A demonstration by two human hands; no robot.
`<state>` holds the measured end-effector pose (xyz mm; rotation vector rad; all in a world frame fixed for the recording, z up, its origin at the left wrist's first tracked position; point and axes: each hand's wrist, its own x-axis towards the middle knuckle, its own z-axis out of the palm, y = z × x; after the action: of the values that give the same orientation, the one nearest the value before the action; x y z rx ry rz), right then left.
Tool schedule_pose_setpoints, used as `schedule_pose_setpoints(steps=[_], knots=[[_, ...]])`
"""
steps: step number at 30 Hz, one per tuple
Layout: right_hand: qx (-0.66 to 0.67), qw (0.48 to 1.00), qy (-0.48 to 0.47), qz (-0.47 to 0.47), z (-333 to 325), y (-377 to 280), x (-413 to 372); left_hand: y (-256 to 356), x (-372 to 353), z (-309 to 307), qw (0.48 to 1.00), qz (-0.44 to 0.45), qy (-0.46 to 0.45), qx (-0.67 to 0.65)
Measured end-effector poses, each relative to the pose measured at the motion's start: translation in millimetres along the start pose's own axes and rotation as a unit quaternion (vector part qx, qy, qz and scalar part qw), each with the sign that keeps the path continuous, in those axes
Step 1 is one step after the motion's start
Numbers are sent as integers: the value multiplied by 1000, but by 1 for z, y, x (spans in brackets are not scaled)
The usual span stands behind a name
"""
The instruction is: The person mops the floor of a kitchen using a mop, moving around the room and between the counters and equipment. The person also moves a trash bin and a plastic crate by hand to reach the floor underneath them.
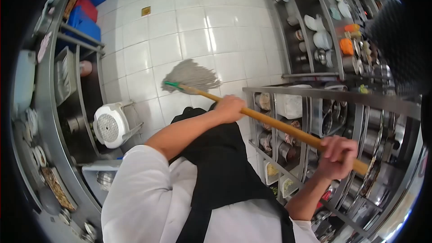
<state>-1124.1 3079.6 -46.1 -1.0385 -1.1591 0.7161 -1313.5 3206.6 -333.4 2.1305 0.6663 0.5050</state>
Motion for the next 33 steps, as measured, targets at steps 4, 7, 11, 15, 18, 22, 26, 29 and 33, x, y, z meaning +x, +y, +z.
schedule_pose_setpoints(steps=[4, 7, 11, 15, 18, 22, 26, 29, 33], knots=[[57, 988, -127, 64, 75, 51, -9, -63, -89, -46, 976, -86, 185, 78], [32, 964, -250, 89, 129, 82, -22, -117, -155, -79, 949, -135, 233, 165], [22, 937, -328, 115, 178, 135, -63, -151, -222, -124, 911, -289, 149, 254], [15, 924, -370, 91, 181, 142, -91, -168, -252, -127, 895, -349, 57, 273], [6, 923, -378, 68, 157, 128, -99, -152, -238, -115, 906, -334, -5, 261], [-17, 919, -390, 51, 97, 93, -112, -119, -207, -69, 931, -266, -58, 244], [-45, 922, -380, 64, 16, 36, -124, -58, -163, -3, 960, -188, -76, 194], [-50, 944, -308, 105, -57, -8, -150, -10, -126, 68, 980, -107, -81, 145], [-105, 970, -189, 111, -142, -71, -193, 66, -88, 165, 994, 1, -102, 47]])
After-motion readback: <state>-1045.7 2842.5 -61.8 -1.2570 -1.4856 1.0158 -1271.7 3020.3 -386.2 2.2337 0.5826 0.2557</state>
